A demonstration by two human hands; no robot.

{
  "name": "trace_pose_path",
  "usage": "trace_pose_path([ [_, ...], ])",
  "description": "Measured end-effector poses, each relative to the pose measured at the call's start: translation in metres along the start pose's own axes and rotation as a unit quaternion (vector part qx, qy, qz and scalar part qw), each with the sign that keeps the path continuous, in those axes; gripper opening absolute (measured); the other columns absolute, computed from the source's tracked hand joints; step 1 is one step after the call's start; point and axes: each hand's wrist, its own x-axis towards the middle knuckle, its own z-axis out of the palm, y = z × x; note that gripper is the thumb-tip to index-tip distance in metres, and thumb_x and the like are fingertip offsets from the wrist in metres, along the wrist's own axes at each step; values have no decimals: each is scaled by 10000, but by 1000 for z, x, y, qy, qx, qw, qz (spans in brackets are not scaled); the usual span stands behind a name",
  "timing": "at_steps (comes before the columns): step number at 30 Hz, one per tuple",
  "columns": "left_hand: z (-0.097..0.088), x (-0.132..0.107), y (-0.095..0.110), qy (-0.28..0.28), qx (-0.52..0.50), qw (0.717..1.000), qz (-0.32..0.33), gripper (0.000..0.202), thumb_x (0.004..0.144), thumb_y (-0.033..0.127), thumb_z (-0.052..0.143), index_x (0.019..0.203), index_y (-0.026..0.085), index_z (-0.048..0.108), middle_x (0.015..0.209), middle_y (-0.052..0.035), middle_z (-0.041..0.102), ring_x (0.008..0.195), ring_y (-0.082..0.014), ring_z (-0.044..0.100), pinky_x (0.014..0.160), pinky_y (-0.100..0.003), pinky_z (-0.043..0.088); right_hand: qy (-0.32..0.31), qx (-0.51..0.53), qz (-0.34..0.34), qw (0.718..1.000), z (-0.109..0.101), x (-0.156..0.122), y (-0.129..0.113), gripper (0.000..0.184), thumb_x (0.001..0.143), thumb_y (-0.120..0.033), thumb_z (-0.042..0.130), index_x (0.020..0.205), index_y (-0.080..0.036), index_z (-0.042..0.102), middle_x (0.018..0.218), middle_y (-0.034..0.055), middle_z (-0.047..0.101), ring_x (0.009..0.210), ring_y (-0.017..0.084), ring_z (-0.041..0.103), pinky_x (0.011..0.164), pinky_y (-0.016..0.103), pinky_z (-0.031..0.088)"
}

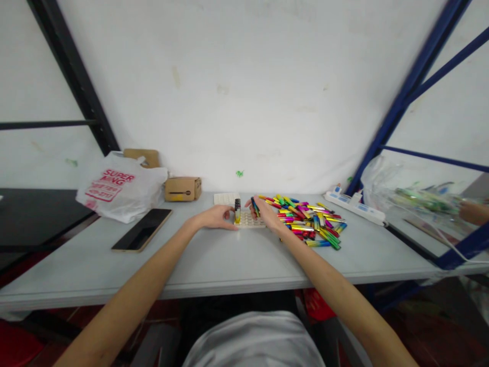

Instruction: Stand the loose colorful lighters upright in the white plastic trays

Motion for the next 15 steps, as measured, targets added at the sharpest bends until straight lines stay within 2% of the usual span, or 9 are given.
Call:
trace_pose_path([
  [3, 0, 0, 0, 1, -8, 1000, 4, 685, 647, 684, 707, 1078, 157, 629, 873, -32, 616, 770, -194, 563, 667, -261, 415, 21, -101, -59, 993, 1, -1, -1, 526, 967, -618, 352, 893, -192, 651, 769, 13, 588, 775, 162, 558, 748, 268, 440],
  [6, 0, -1, 1, 2, -15, 1000, 14, 702, 654, 664, 713, 1130, 156, 627, 850, -21, 589, 745, -182, 539, 655, -256, 402, 46, -179, -109, 977, 0, -2, -4, 484, 926, -608, 480, 768, -188, 660, 875, 57, 625, 910, 189, 555, 839, 285, 418],
  [8, 0, -1, 2, 5, -21, 1000, 19, 709, 656, 654, 715, 1159, 162, 628, 823, -7, 567, 724, -172, 520, 641, -251, 391, 34, -201, -105, 973, 0, -5, -8, 490, 923, -604, 498, 717, -189, 656, 773, 41, 614, 801, 176, 544, 750, 268, 410],
  [11, 0, -1, 1, 8, -26, 999, 23, 686, 656, 640, 720, 1159, 180, 639, 812, 2, 562, 726, -168, 516, 642, -245, 385, -2, -197, -71, 978, 1, -10, -16, 492, 931, -605, 495, 736, -190, 674, 631, 5, 598, 616, 145, 502, 614, 247, 360],
  [15, 2, 1, -3, 9, -9, 1000, 25, 702, 644, 662, 724, 1141, 172, 646, 837, -11, 582, 750, -181, 534, 656, -250, 390, -28, -196, -59, 978, 3, -14, -21, 486, 940, -596, 499, 764, -191, 700, 680, 26, 688, 622, 153, 565, 630, 244, 372],
])
